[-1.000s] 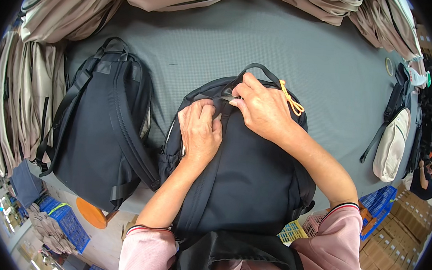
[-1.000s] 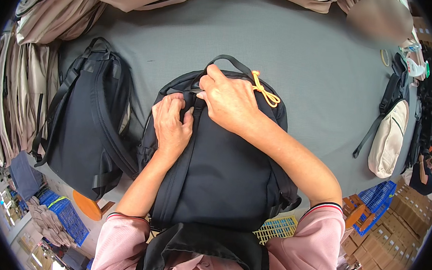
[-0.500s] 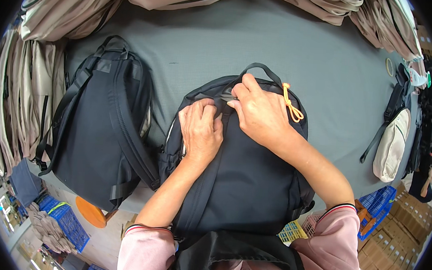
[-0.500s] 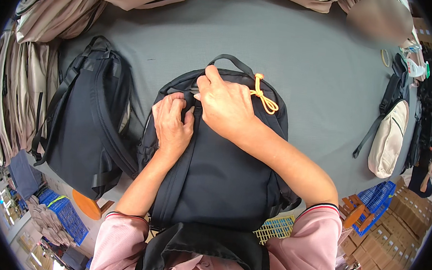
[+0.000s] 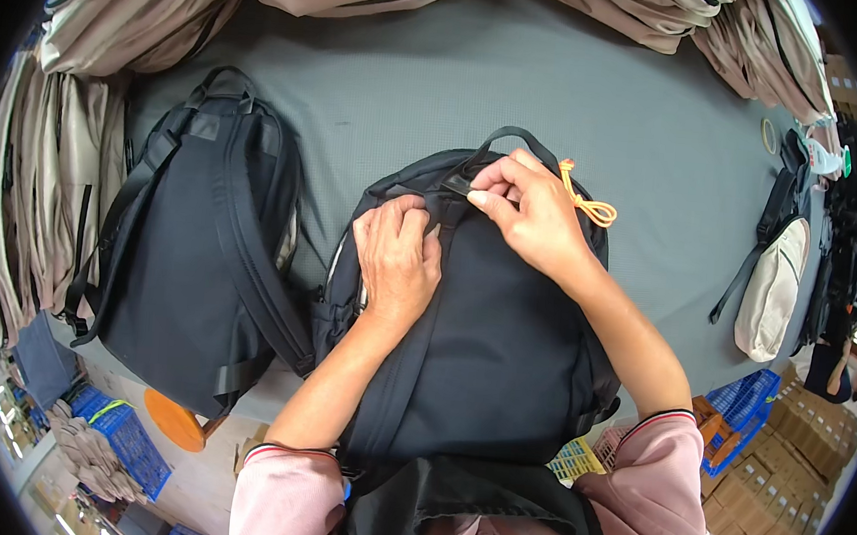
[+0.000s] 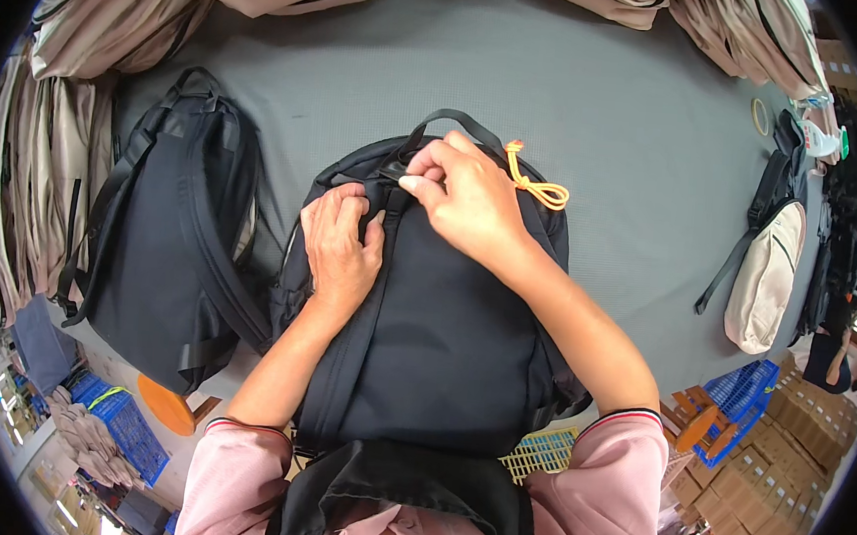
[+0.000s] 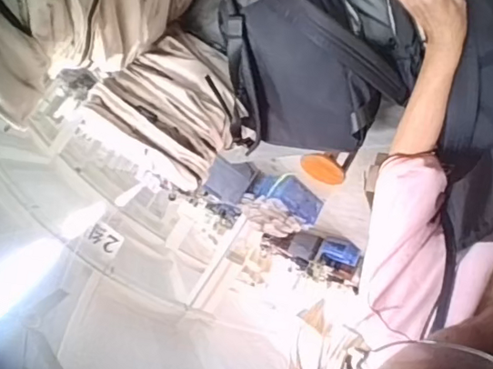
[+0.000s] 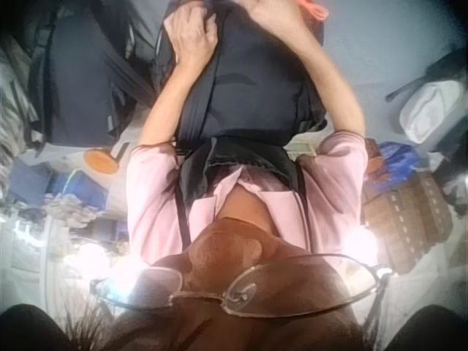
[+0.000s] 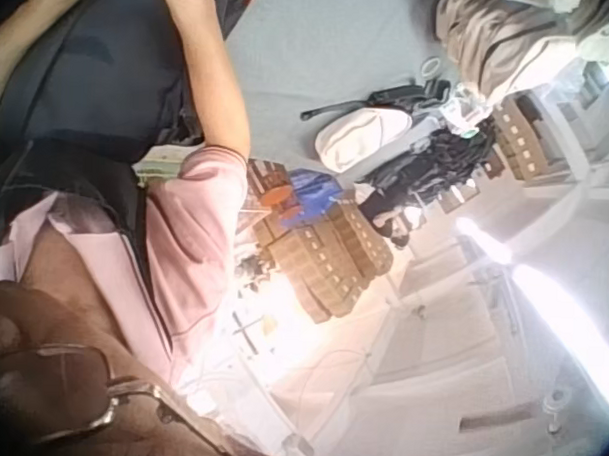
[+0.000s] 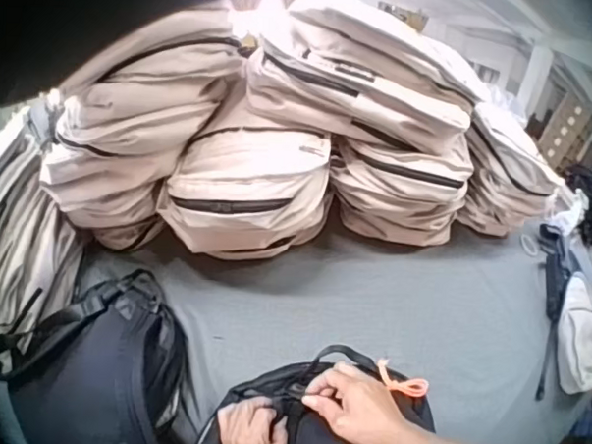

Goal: The person uses a pair of scissors to trim excess fabric and threads from the straps and seams of a black backpack. They rotate the backpack to access different areas, including the shoulder straps and the top handle, ensuring a clean finish. The person then moves the finished backpack aside and picks up another one to repeat the process.

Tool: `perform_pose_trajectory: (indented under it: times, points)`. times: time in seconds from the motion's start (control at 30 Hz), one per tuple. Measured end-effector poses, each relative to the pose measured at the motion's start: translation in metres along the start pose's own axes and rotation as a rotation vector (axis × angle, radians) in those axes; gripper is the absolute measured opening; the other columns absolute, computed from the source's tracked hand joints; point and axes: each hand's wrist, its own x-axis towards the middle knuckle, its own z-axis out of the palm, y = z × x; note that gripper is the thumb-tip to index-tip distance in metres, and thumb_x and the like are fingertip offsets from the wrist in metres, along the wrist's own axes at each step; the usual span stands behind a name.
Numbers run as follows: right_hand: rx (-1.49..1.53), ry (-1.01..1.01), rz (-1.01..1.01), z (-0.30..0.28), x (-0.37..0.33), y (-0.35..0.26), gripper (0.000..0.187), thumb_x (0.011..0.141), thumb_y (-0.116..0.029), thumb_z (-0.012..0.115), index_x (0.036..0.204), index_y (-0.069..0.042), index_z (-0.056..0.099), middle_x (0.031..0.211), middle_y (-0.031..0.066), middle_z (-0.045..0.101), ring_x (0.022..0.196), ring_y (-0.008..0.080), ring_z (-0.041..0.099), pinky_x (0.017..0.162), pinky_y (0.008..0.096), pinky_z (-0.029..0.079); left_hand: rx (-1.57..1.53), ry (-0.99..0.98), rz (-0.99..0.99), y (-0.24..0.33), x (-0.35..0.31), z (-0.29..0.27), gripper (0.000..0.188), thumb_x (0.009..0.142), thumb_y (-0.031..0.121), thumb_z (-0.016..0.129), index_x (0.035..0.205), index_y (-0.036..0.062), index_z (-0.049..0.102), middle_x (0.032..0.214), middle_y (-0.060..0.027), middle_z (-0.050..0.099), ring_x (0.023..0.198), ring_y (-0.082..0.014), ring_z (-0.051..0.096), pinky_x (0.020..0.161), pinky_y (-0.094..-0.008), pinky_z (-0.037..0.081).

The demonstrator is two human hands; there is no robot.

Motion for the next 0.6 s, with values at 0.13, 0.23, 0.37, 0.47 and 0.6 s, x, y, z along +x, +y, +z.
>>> perform_pose_trajectory:
  times: [0.13,0.23,0.37,0.47,0.6]
  points:
    - [-0.109,-0.009,-0.128,0.005,0.001,-0.017,0.023,0.076,-0.016,0.069,0.097,-0.008,0.062,0.087,0.0062,0.056,0.08,0.0248,0.061,0.068,0.0373,0.048,0.009,0.001,-0.022,0.0,0.0,0.001,0.025,0.066,-0.002,0.069,0.084,0.0023,0.053,0.094,-0.0092,0.056,0.09,-0.026,0.055,0.083,-0.0381,0.038]
    - [-0.172,-0.056,-0.171,0.019,0.02,0.001,0.021,0.075,-0.011,0.069,0.095,-0.008,0.064,0.082,0.0067,0.056,0.076,0.0249,0.059,0.066,0.0364,0.046,0.016,-0.001,-0.057,0.001,0.0,0.0,0.025,0.066,0.0,0.071,0.084,0.003,0.054,0.095,-0.0093,0.054,0.093,-0.026,0.053,0.083,-0.0382,0.037]
    - [-0.24,-0.095,-0.167,0.021,0.031,0.005,0.016,0.076,-0.009,0.069,0.09,-0.006,0.064,0.079,0.0084,0.056,0.076,0.0267,0.06,0.066,0.0383,0.045,0.02,-0.007,-0.077,0.0,0.002,0.001,0.026,0.065,0.0,0.072,0.085,0.0034,0.055,0.099,-0.0095,0.053,0.097,-0.0256,0.051,0.083,-0.0383,0.037]
    - [-0.161,-0.108,-0.173,0.022,0.037,0.007,0.017,0.076,-0.011,0.071,0.09,-0.004,0.064,0.078,0.0099,0.055,0.073,0.0273,0.058,0.065,0.0379,0.043,-0.005,-0.027,-0.095,0.0,0.001,0.002,0.027,0.065,0.0,0.072,0.085,0.0034,0.055,0.1,-0.0096,0.053,0.097,-0.0252,0.051,0.084,-0.0382,0.037]
    - [0.149,-0.171,-0.166,0.015,0.031,0.017,0.017,0.078,-0.013,0.07,0.083,-0.001,0.059,0.074,0.0035,0.052,0.066,0.0163,0.05,0.065,0.0303,0.04,-0.038,-0.027,-0.117,-0.002,0.0,0.003,0.027,0.065,0.002,0.073,0.085,0.0042,0.055,0.104,-0.0112,0.051,0.098,-0.0262,0.05,0.086,-0.0396,0.035]
